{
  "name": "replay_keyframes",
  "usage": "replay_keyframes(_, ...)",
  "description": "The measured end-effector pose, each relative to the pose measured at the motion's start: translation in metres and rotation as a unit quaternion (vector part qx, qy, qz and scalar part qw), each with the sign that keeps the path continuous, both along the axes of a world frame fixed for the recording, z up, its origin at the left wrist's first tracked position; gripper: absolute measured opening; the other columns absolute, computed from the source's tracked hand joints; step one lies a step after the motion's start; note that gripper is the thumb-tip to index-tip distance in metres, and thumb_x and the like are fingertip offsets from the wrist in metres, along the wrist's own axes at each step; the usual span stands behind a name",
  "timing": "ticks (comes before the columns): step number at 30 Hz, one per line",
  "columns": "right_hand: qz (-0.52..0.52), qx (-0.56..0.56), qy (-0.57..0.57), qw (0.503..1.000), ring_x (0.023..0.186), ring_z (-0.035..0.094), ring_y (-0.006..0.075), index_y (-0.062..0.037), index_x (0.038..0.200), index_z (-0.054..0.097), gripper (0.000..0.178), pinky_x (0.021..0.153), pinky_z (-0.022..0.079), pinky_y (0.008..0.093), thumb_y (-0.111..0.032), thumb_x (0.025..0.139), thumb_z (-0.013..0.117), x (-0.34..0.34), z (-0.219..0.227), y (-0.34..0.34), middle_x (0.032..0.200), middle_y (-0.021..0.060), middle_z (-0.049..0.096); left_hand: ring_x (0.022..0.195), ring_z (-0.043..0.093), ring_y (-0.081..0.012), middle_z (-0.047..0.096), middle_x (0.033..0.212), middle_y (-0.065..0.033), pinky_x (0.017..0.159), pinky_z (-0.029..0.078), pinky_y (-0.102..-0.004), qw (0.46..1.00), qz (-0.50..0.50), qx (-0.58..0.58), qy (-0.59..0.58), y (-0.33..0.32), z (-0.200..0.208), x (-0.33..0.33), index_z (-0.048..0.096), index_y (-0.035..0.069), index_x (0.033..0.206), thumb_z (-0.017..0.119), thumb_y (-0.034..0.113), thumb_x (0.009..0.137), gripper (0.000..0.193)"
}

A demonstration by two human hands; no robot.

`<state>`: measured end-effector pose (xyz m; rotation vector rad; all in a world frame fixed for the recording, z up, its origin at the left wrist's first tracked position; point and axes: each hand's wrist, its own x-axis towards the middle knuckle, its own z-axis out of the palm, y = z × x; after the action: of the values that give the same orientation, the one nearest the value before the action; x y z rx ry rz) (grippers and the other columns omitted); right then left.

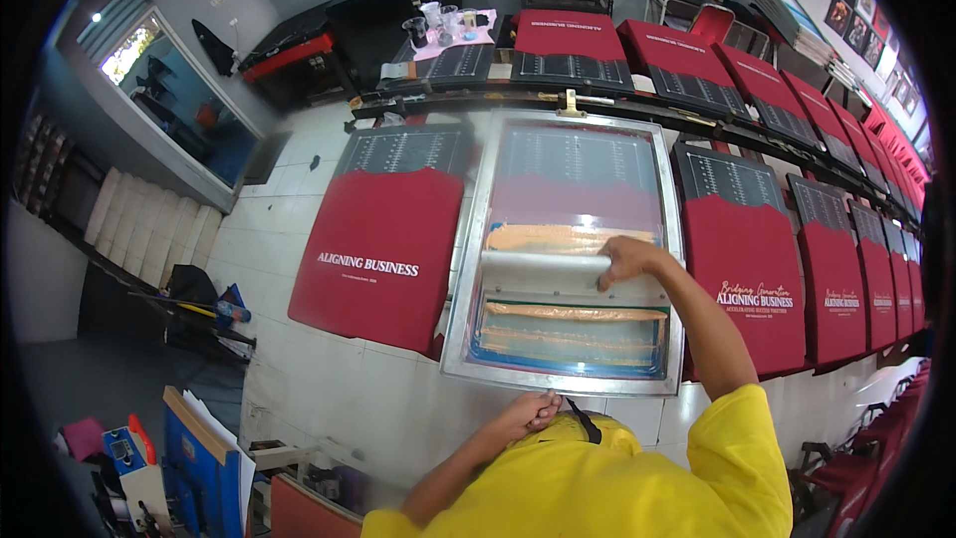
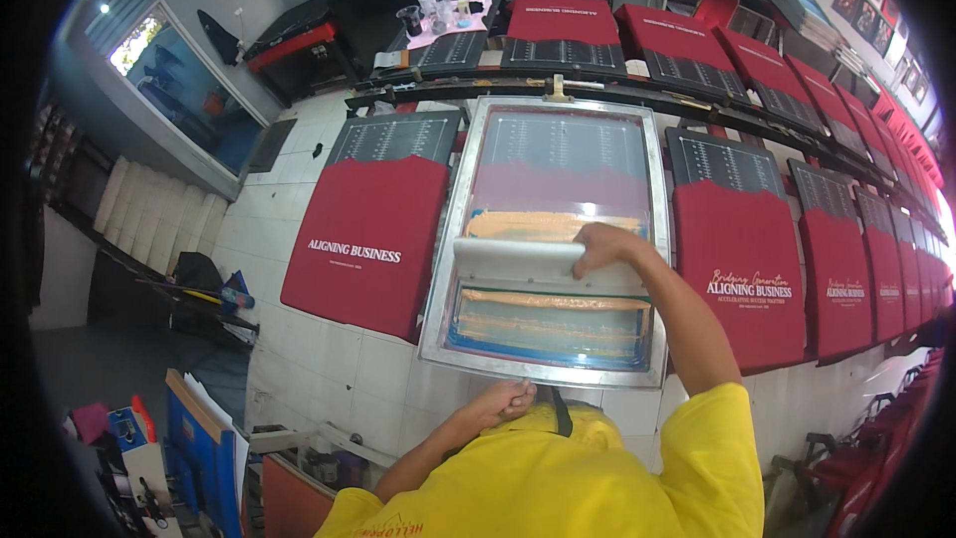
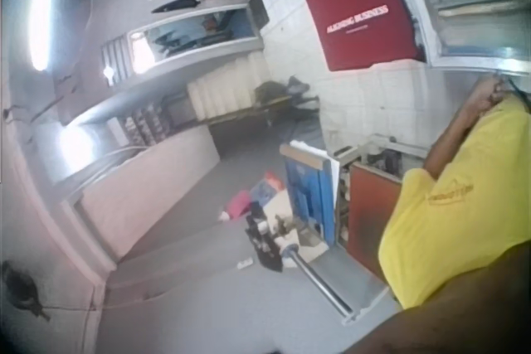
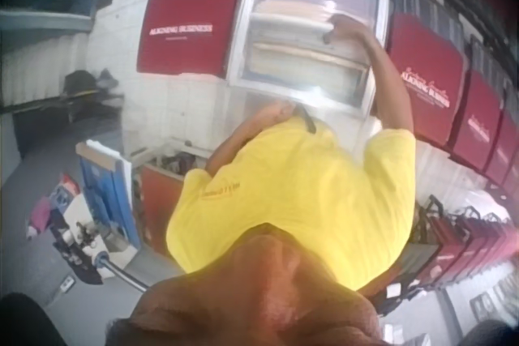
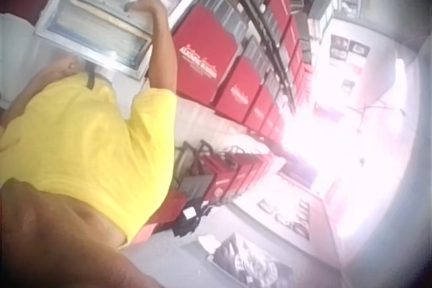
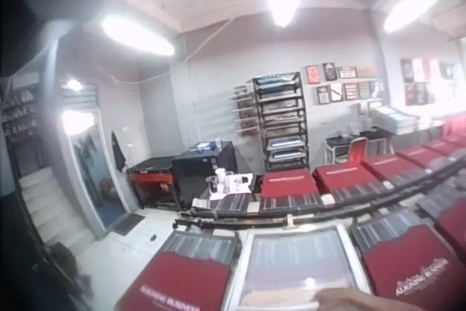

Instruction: The person performs screen printing on red shirts by lowering a printing screen, spreading ink across it using a squeegee, and then moving down a row of stations to repeat the process on other shirts.

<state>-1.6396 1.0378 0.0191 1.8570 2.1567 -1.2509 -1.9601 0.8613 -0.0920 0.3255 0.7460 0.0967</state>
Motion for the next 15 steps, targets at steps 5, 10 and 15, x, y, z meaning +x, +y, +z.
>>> replay_keyframes(5, 0.011, 0.252, -0.146, 0.956, 0.084, 0.067, 0.0304, -0.0073, 0.097, 0.067, 0.034, 0.072, 0.054, 0.0442, -0.022, 0.068, 0.077, -0.061, -0.003, -0.146, 0.086, 0.0117, 0.065, 0.047, 0.030, -0.0062, 0.038, 0.063, 0.0038, 0.043, 0.024, -0.0222, 0.998, 0.016, -0.045, -0.027, -0.003, -0.007, -0.001, 0.051, 0.006, 0.095, 0.041, 0.032, 0.109, 0.031)
replay_keyframes(10, -0.034, 0.364, -0.178, 0.914, 0.085, 0.064, 0.0276, -0.0071, 0.088, 0.061, 0.018, 0.071, 0.051, 0.0390, -0.008, 0.070, 0.065, -0.090, -0.027, -0.191, 0.087, 0.0089, 0.061, 0.049, 0.044, -0.0096, 0.049, 0.065, 0.0008, 0.046, 0.037, -0.0236, 0.977, -0.083, 0.193, 0.044, -0.002, 0.015, -0.009, 0.059, 0.002, 0.104, 0.040, 0.029, 0.109, 0.033)
replay_keyframes(15, -0.041, 0.348, -0.177, 0.920, 0.086, 0.064, 0.0266, -0.0067, 0.087, 0.060, 0.018, 0.073, 0.051, 0.0388, -0.009, 0.071, 0.067, -0.087, -0.018, -0.186, 0.089, 0.0092, 0.061, 0.100, 0.058, -0.0288, 0.061, 0.108, -0.0148, 0.085, 0.047, -0.0352, 0.447, -0.048, 0.857, 0.252, 0.044, 0.136, -0.025, 0.068, 0.007, 0.108, 0.070, 0.013, 0.079, 0.030)
